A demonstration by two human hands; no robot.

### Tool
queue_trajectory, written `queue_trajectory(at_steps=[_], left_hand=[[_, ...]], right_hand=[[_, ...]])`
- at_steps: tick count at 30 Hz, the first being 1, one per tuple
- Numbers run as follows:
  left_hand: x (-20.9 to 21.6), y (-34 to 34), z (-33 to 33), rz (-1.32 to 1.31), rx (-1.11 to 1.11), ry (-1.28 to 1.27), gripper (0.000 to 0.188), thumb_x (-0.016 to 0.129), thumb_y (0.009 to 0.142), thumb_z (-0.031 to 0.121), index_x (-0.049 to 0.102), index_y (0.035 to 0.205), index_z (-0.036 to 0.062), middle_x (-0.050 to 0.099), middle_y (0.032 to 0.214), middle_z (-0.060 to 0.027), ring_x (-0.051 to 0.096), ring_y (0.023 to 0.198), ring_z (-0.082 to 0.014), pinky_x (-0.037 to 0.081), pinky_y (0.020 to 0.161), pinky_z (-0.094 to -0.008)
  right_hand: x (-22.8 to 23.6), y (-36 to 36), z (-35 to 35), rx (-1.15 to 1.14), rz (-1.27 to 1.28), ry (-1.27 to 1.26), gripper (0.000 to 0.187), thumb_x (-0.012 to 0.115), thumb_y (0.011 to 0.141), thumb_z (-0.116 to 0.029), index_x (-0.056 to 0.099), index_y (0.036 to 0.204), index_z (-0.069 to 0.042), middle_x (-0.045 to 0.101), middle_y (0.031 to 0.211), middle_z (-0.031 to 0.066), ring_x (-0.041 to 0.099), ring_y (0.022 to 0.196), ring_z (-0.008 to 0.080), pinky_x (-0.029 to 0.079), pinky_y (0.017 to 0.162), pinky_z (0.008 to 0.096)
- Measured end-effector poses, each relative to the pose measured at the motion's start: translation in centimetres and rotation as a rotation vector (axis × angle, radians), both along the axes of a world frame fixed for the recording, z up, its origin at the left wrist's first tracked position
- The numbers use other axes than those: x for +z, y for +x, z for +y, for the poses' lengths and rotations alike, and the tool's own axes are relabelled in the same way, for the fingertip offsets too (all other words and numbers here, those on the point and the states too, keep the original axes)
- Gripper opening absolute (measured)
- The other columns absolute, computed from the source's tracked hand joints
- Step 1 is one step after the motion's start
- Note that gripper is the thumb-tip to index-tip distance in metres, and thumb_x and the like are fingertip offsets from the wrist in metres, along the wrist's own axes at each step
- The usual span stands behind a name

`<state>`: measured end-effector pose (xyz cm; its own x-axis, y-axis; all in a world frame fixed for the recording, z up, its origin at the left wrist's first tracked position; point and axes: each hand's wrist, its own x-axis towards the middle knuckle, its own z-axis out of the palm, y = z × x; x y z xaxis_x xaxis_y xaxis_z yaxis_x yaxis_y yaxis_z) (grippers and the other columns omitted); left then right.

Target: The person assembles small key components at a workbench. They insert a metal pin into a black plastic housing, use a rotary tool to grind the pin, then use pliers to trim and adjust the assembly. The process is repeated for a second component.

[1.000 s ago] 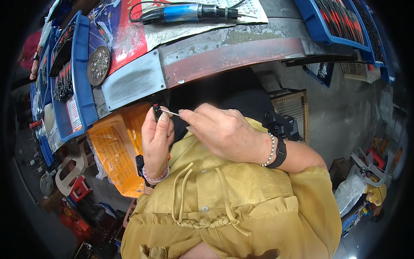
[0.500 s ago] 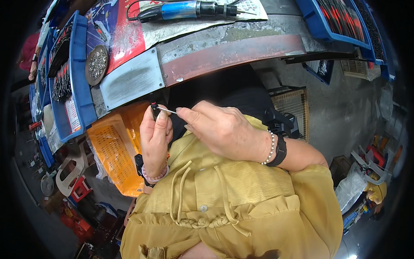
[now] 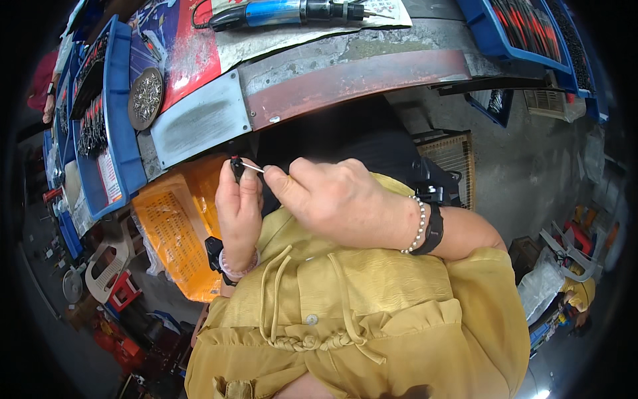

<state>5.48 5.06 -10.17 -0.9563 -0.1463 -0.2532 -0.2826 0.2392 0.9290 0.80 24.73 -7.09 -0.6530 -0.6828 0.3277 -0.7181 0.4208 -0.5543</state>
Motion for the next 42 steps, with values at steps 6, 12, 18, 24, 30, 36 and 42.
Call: queue_trajectory(at_steps=[6,12,18,24,30,36,42], left_hand=[[-0.8,0.4,0.3,0.107,-0.034,-0.261,0.015,0.049,0.103,0.017,0.051,0.098,0.0029,0.050,0.067,-0.0003,0.046,0.058,-0.0079,0.035,0.050,-0.0254],[-1.4,0.4,0.9,0.166,0.001,-0.527,0.013,0.051,0.101,0.013,0.052,0.097,0.0012,0.054,0.068,-0.0101,0.051,0.057,-0.0224,0.040,0.054,-0.0348],[-0.6,0.6,0.7,0.149,-0.054,-0.359,0.006,0.050,0.098,0.006,0.050,0.100,0.0013,0.055,0.070,-0.0178,0.057,0.060,-0.0397,0.043,0.053,-0.0423],[-1.4,0.2,0.8,0.176,-0.040,-0.367,0.007,0.051,0.098,0.007,0.050,0.100,0.0007,0.056,0.071,-0.0191,0.059,0.063,-0.0415,0.043,0.054,-0.0433],[-2.4,0.3,0.8,0.135,-0.058,-0.401,0.009,0.051,0.098,0.008,0.050,0.100,-0.0005,0.058,0.072,-0.0215,0.060,0.065,-0.0436,0.043,0.054,-0.0449],[-3.3,0.0,1.1,0.117,-0.074,-0.451,0.008,0.051,0.097,0.007,0.050,0.100,0.0000,0.058,0.070,-0.0233,0.060,0.066,-0.0451,0.043,0.054,-0.0460],[0.1,-0.3,0.8,-0.089,0.034,0.330,0.014,0.048,0.102,0.014,0.053,0.109,0.0032,0.053,0.074,0.0009,0.051,0.060,-0.0072,0.042,0.055,-0.0215]], right_hand=[[-1.7,-1.2,-0.2,0.001,-0.186,-0.277,0.030,0.068,0.084,-0.005,0.065,0.112,0.002,0.057,0.068,0.0087,0.059,0.054,0.0156,0.048,0.047,0.0262],[-1.3,-2.0,-0.6,-0.231,-1.560,-0.563,0.020,0.068,0.089,-0.011,0.065,0.106,-0.001,0.059,0.070,0.0009,0.055,0.057,0.0057,0.042,0.044,0.0245],[0.7,-1.0,0.0,0.094,0.123,0.256,0.055,0.069,0.069,-0.014,0.064,0.124,-0.009,0.045,0.066,0.0006,0.052,0.046,0.0121,0.041,0.040,0.0251],[-1.8,-0.6,-1.0,-0.052,-0.429,-0.148,0.031,0.068,0.084,-0.014,0.069,0.113,-0.005,0.067,0.075,0.0121,0.066,0.060,0.0274,0.051,0.054,0.0338],[-4.1,0.1,-1.1,-0.159,-0.911,-0.420,0.025,0.066,0.087,-0.011,0.071,0.109,-0.001,0.073,0.095,0.0177,0.072,0.078,0.0240,0.054,0.069,0.0308],[-4.4,-1.1,-0.8,-0.187,-1.461,-0.503,0.028,0.068,0.090,-0.009,0.067,0.114,0.005,0.072,0.094,0.0075,0.065,0.085,0.0085,0.052,0.076,0.0233],[-0.1,-3.8,2.8,-0.084,-1.032,-0.506,0.028,0.064,0.092,-0.008,0.064,0.119,0.002,0.067,0.111,0.0067,0.060,0.099,0.0102,0.049,0.088,0.0278]])
